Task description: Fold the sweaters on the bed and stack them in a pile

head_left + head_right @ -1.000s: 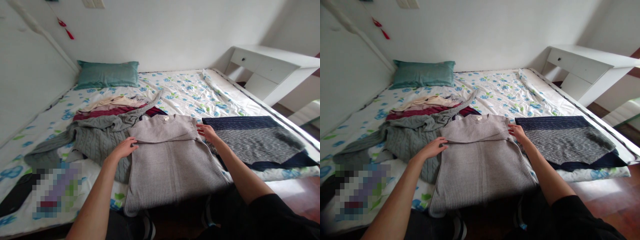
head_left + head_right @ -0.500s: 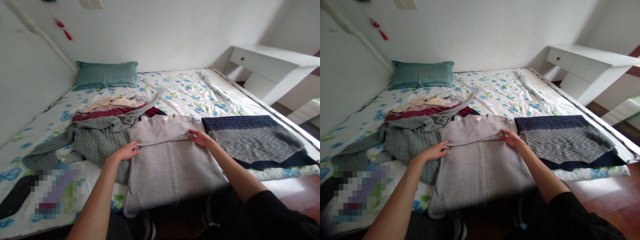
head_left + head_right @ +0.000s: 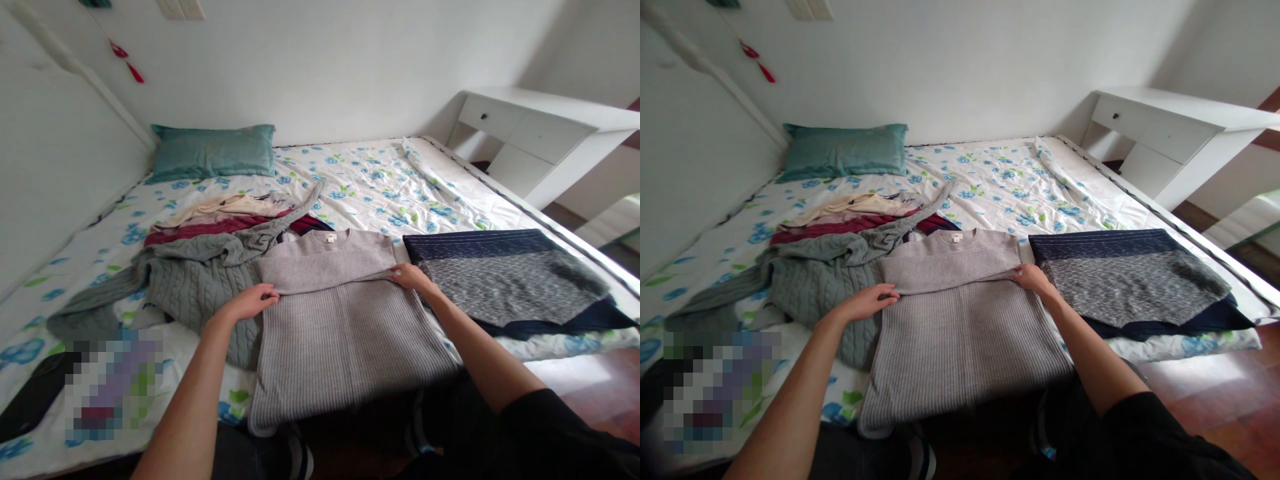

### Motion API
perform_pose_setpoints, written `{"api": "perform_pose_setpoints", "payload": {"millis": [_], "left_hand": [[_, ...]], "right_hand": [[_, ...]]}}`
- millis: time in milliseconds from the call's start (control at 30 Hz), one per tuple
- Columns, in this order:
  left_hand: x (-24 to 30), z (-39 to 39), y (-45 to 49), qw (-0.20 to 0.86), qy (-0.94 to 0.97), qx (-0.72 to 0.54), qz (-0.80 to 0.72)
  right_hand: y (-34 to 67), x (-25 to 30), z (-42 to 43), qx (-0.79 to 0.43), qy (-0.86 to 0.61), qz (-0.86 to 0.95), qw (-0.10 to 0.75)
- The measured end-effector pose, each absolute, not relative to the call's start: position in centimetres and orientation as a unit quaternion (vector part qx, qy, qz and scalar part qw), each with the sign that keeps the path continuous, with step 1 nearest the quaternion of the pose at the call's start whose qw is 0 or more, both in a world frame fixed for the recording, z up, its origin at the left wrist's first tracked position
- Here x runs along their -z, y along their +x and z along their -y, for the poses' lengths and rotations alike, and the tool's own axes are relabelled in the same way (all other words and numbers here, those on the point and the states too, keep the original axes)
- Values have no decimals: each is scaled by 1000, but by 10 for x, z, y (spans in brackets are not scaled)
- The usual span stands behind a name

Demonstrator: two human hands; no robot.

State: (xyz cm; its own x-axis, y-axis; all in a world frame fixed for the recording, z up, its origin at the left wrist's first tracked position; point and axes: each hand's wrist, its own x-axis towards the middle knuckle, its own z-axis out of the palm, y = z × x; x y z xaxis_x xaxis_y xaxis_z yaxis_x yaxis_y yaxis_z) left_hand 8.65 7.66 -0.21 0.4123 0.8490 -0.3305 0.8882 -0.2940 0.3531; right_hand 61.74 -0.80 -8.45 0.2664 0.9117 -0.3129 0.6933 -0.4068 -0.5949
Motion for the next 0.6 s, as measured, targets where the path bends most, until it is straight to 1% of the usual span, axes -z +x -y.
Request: {"api": "perform_pose_setpoints", "payload": {"millis": [100, 200, 300, 400, 500, 600], "left_hand": [[-1, -81, 84, 250, 788, 11, -563], [5, -82, 83, 209, 762, 36, -612], [16, -80, 88, 191, 740, 77, -641], [25, -78, 97, 160, 728, 72, -663], [28, -77, 107, 136, 723, 58, -675], [28, -78, 112, 128, 717, 36, -684]], "right_hand": [[625, 87, 11, -288, -795, 518, 131], [627, 88, 15, -259, -823, 492, 115], [617, 87, 18, -222, -804, 546, 75], [602, 86, 19, -192, -784, 588, 45], [592, 82, 20, -171, -796, 578, 48], [593, 77, 20, -146, -815, 557, 70]]}}
